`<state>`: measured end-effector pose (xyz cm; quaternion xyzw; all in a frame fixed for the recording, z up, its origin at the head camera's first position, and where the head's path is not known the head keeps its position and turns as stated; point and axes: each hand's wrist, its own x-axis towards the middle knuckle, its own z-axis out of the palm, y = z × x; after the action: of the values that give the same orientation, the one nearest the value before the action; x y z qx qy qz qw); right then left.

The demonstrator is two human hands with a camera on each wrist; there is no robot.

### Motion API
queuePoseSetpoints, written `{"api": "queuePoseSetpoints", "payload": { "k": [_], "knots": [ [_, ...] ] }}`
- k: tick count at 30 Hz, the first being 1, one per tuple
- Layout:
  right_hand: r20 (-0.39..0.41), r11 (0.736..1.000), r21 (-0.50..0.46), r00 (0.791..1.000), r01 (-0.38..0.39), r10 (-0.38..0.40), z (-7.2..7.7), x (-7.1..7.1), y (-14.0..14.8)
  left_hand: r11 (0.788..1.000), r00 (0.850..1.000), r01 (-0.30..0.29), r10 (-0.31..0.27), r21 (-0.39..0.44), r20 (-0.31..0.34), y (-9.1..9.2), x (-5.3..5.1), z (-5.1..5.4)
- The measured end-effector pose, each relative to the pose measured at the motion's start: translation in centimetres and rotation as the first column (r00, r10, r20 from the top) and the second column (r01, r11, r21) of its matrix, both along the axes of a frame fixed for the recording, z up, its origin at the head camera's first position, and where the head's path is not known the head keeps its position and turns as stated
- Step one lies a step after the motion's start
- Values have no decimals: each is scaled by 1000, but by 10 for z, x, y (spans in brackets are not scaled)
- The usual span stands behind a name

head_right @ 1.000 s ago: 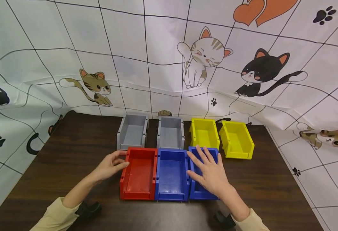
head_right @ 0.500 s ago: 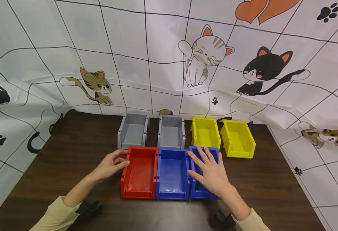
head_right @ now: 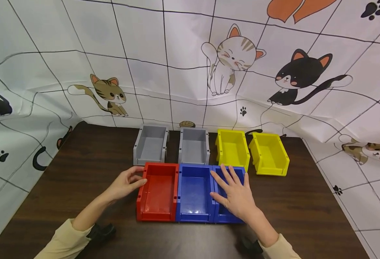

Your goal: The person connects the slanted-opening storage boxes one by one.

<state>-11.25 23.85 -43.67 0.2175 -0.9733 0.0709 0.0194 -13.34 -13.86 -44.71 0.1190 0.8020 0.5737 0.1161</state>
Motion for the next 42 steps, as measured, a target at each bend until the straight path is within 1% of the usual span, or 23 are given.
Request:
{"api": "queuePoseSetpoints", "payload": {
  "k": [4, 8, 12, 15, 19, 21, 22, 24, 25, 27, 30, 33, 35, 38, 42],
  "knots": [
    [-12, 1000, -13, 1000, 13, -13, -8, 5, 3, 1000, 1000, 7, -7, -3, -1, 3, 1, 1],
    [-35, 999, -42, 999, 15, -17, -9, 7, 5, 1000, 1000, 10, -10, -17, -10, 6, -1, 3],
    [-18, 998, -59, 1000, 17, -18, -6, 9, 6, 1000, 1000, 17, -17, -21, -18, 8, -2, 3],
    [0, 998, -67, 1000, 14, -14, -3, 7, 6, 1000, 1000, 11, -11, -16, -17, 7, -3, 5],
    [-10, 998, -60, 1000, -10, 9, 4, 3, 8, 1000, 1000, 14, -14, -16, -11, 7, -3, 6],
    [-36, 996, -86, 999, -17, 13, 8, -1, 11, 1000, 1000, 14, -14, -13, -9, 7, -3, 6],
    [-49, 993, -113, 999, -14, 9, 10, -4, 14, 1000, 1000, 13, -13, -12, -7, 7, -3, 6],
    [-79, 982, -190, 997, 5, -20, 13, -10, 21, 1000, 1000, 9, -9, -9, -6, 7, -3, 6],
    [-96, 972, -235, 995, 18, -41, 14, -13, 25, 1000, 1000, 7, -7, -7, -4, 6, -3, 6],
    [-134, 949, -311, 987, 44, -89, 15, -20, 34, 1000, 1000, 8, -8, -5, -3, 6, -2, 6],
    [-205, 913, -402, 966, 65, -158, 16, -30, 49, 1000, 1000, 13, -13, -2, 1, 5, -2, 4],
    [-285, 880, -471, 934, 59, -214, 17, -42, 64, 1000, 1000, 16, -16, 0, 7, 5, -3, 4],
    [-319, 866, -495, 913, 70, -256, 18, -51, 74, 1000, 1000, 10, -10, -1, 15, 4, -3, 6],
    [-339, 854, -508, 886, 111, -317, 18, -62, 89, 1000, 1000, -1, 1, -5, 21, 0, -4, 7],
    [-312, 837, -516, 869, 184, -384, 17, -72, 108, 1000, 1000, 1, 0, -13, 18, -7, -5, 8]
  ]
}}
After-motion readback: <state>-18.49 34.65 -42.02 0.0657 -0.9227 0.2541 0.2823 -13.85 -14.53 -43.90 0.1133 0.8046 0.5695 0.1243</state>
